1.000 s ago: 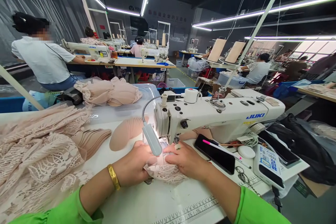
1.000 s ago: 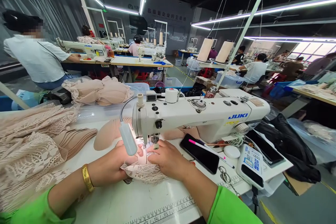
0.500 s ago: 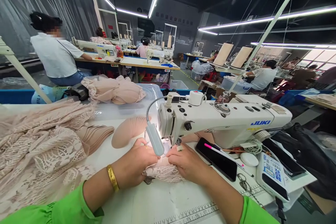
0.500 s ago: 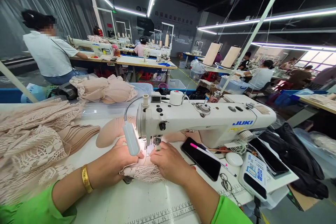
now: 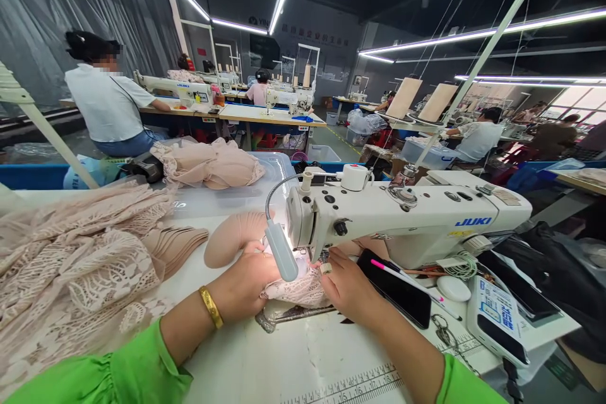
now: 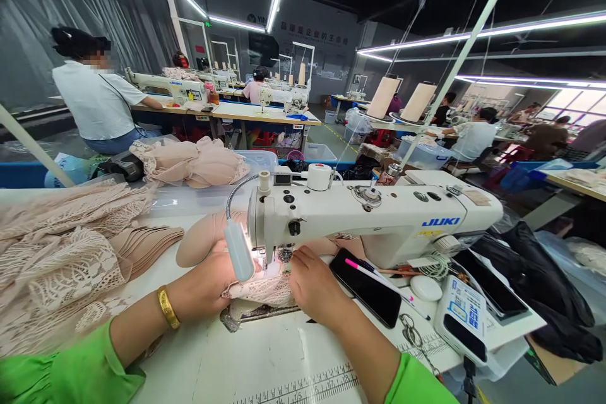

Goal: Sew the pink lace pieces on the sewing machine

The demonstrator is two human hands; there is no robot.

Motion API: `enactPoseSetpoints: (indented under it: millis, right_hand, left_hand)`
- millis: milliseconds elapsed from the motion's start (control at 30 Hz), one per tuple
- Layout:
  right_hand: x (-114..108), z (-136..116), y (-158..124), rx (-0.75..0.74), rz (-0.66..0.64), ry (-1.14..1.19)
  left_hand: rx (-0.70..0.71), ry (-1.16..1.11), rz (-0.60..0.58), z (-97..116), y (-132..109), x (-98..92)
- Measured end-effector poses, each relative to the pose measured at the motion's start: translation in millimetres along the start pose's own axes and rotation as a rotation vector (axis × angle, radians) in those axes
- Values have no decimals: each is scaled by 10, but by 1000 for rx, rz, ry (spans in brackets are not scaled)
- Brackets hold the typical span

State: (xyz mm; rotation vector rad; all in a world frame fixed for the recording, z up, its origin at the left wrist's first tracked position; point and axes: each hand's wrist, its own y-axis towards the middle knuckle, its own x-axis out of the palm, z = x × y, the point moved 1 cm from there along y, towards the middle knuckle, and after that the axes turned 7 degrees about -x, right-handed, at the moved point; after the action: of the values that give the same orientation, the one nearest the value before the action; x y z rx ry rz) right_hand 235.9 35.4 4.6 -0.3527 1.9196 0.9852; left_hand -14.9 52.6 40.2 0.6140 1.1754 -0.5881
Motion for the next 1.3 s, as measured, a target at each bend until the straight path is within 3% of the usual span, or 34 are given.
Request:
enactPoseSetpoints:
  millis: [233, 400, 500, 600, 700, 767, 933, 1067, 1167, 1300]
  right_hand:
    - [15, 8, -8, -61, 71, 30]
    - [-11, -100, -31, -190, 104, 58]
    - [-19, -254, -10, -250, 25, 85]
    - [40, -345, 41, -204, -117, 44]
    - [137, -287, 66, -108, -232, -91]
    - [176, -198, 49, -98, -236, -171]
    - [132, -94, -11, -71, -141, -174]
    - [126, -190, 19, -99, -178, -23]
    - [122, -173, 36, -108, -216, -48]
    - [-25, -5, 10, -95, -128, -21]
  left_hand:
    - [0, -95, -29, 16, -28, 21]
    - [-3, -54, -80, 9, -97, 2]
    - [-61, 37, -56, 40, -130, 5]
    - [-198, 210, -35, 139, -121, 46]
    - [-286, 370, -100, 271, -96, 88]
    - [-312, 393, -142, 324, -101, 92]
    - [-293, 180, -123, 280, -185, 91]
    - [-259, 144, -82, 246, -207, 112]
    - [-220, 39, -155, 239, -212, 44]
    - [-210, -87, -273, 185, -248, -99]
